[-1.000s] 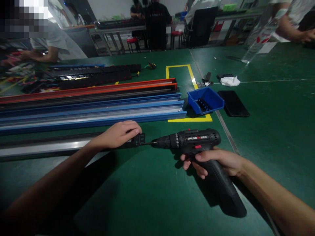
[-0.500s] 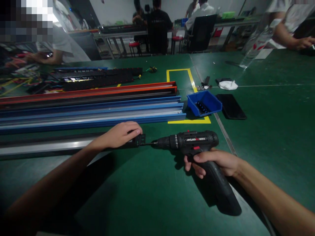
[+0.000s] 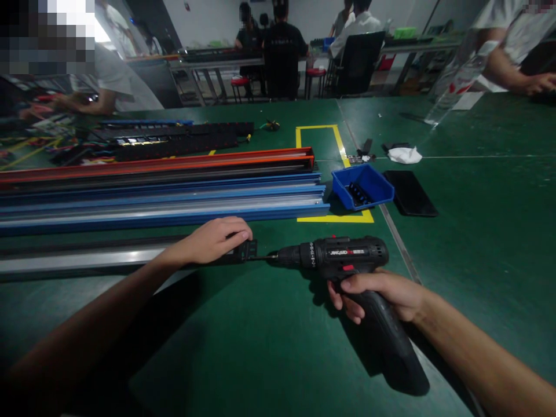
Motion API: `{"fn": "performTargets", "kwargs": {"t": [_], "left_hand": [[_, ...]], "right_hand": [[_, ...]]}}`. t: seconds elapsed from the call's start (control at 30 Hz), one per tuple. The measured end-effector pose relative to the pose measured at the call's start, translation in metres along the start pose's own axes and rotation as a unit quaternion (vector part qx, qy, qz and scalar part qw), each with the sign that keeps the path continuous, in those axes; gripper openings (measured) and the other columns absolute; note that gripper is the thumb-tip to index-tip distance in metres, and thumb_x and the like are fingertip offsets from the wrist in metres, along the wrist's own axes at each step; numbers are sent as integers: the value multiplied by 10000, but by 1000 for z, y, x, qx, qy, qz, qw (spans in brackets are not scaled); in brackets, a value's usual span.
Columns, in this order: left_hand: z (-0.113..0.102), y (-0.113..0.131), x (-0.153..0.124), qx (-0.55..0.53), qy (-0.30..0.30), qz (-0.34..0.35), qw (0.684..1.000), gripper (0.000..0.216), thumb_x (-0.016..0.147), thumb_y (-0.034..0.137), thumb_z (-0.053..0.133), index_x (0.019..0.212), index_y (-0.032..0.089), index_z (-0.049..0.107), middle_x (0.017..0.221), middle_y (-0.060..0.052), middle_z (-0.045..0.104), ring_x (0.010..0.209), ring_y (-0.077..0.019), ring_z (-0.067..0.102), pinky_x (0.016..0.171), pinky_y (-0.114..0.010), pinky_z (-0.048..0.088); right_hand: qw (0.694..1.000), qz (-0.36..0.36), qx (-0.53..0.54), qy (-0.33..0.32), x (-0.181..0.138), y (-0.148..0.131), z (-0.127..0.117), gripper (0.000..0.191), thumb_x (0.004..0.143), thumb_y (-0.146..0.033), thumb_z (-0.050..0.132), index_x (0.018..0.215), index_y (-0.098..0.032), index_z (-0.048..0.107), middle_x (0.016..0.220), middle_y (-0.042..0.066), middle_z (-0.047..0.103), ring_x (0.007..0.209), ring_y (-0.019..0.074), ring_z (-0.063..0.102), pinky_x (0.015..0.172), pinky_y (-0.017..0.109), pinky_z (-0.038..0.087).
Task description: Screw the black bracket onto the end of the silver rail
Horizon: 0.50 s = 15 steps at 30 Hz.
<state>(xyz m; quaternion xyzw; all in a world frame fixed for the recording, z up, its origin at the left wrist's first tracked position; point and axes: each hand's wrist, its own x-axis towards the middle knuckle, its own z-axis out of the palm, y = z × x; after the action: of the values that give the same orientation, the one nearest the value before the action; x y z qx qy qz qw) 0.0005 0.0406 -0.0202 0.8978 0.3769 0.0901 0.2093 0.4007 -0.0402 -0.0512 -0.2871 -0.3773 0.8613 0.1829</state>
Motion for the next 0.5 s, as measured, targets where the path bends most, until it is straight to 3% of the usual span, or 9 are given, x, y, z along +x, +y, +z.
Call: {"fn": "performTargets", "kwargs": {"t": [0.23, 0.5], "left_hand": [[0, 1, 0, -6, -5, -6, 1000, 426, 1140, 400, 355, 1072, 203, 726, 1084, -66, 736, 1041, -226, 680, 930, -357, 508], [2, -3, 0, -3, 7, 2, 1000, 439, 1144, 389, 343, 1079, 192, 731, 1089, -73, 734, 1041, -230, 675, 936, -371, 506]], "right_hand": [[999, 17, 34, 20, -2, 2, 2, 259, 937, -356, 798, 1001, -107, 825, 859, 61, 686, 571, 69, 544, 596, 192, 560], [999, -2, 39, -13, -1, 7, -6, 251, 958, -329, 778, 1028, -88, 792, 900, 54, 681, 591, 53, 543, 620, 195, 569]]}}
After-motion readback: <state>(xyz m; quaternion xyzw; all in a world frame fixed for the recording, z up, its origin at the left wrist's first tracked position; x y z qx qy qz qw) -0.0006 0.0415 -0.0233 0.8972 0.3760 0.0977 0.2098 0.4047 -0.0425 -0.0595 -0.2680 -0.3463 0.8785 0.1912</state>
